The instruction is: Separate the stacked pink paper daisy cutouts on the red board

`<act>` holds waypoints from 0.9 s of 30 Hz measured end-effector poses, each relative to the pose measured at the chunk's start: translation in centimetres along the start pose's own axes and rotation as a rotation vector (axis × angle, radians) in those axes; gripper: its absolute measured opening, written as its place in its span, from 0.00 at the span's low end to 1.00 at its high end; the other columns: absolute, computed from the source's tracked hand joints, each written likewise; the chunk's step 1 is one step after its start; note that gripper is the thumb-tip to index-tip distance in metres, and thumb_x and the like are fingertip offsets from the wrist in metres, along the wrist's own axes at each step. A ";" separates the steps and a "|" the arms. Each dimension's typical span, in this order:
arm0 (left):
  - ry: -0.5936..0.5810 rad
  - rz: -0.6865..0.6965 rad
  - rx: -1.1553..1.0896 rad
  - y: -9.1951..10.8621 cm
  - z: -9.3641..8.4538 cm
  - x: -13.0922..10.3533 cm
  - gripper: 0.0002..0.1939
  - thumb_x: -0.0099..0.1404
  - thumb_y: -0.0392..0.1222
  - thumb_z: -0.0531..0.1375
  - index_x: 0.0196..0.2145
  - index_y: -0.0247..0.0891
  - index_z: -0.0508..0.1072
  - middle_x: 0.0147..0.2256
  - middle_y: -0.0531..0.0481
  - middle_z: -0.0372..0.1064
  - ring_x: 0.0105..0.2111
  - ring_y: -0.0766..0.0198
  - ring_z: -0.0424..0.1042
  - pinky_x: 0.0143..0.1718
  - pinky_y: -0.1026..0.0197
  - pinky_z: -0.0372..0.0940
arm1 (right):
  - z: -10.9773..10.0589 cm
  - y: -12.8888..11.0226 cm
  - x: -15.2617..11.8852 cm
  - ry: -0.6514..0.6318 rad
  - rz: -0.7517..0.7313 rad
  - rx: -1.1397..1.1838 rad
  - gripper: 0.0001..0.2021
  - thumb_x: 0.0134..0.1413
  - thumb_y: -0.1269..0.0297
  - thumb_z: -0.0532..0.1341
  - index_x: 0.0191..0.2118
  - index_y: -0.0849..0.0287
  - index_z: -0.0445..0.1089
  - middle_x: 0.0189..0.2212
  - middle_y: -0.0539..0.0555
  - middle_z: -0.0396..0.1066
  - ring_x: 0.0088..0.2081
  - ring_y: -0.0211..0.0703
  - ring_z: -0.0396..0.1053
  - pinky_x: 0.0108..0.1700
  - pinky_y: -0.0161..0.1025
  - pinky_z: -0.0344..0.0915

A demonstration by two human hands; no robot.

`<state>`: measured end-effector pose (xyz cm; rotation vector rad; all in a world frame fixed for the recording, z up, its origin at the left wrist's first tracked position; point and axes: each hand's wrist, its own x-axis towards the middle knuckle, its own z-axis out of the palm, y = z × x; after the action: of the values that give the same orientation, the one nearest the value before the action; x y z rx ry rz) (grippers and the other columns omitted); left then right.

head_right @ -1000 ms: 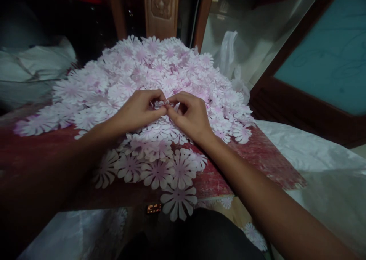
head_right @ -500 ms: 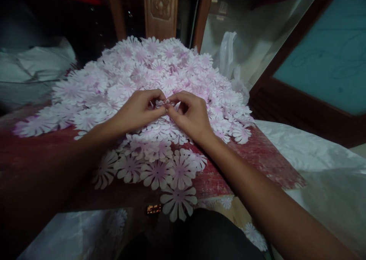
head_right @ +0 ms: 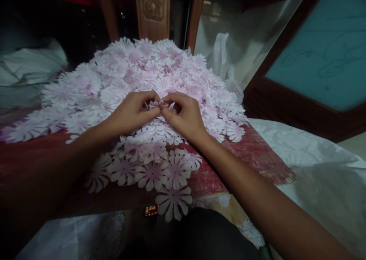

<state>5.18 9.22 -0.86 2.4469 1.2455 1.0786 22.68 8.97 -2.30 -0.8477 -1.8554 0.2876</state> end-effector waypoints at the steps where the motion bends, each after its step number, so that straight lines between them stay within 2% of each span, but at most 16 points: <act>1: 0.000 0.001 0.000 0.0 0.0 0.0 0.08 0.60 0.42 0.57 0.34 0.36 0.74 0.28 0.51 0.68 0.27 0.65 0.62 0.28 0.63 0.54 | 0.0 0.0 0.0 0.001 0.002 0.002 0.06 0.51 0.63 0.65 0.34 0.60 0.75 0.29 0.50 0.72 0.24 0.33 0.60 0.27 0.34 0.57; 10: -0.003 0.010 -0.018 -0.2 -0.1 0.0 0.09 0.63 0.42 0.57 0.36 0.36 0.73 0.28 0.50 0.68 0.27 0.65 0.64 0.29 0.63 0.56 | -0.2 -0.1 0.1 0.022 0.037 0.045 0.06 0.50 0.65 0.65 0.34 0.61 0.75 0.29 0.51 0.72 0.24 0.33 0.60 0.26 0.33 0.57; 18: 0.004 0.015 -0.021 -0.1 0.0 0.0 0.09 0.63 0.43 0.56 0.33 0.36 0.72 0.26 0.52 0.66 0.26 0.66 0.62 0.27 0.64 0.54 | 0.0 0.1 0.0 0.009 0.064 0.059 0.08 0.51 0.61 0.65 0.34 0.59 0.74 0.31 0.51 0.72 0.25 0.34 0.60 0.27 0.34 0.57; 23: 0.045 -0.010 -0.059 0.0 0.0 0.0 0.09 0.64 0.44 0.56 0.32 0.36 0.71 0.26 0.53 0.66 0.25 0.66 0.62 0.26 0.64 0.54 | 0.1 0.8 0.1 0.008 0.165 0.100 0.14 0.53 0.58 0.65 0.45 0.56 0.71 0.29 0.49 0.70 0.25 0.35 0.61 0.27 0.34 0.56; 27: 0.069 -0.010 -0.054 -0.2 0.0 0.1 0.09 0.64 0.43 0.57 0.30 0.35 0.70 0.26 0.52 0.65 0.26 0.67 0.62 0.27 0.64 0.54 | 0.1 1.1 0.1 -0.051 0.206 0.085 0.12 0.56 0.55 0.62 0.35 0.59 0.72 0.25 0.50 0.68 0.25 0.36 0.60 0.27 0.35 0.54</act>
<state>5.13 9.42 -0.89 2.3807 1.2305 1.1880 23.04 9.80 -2.85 -0.9812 -1.7914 0.5178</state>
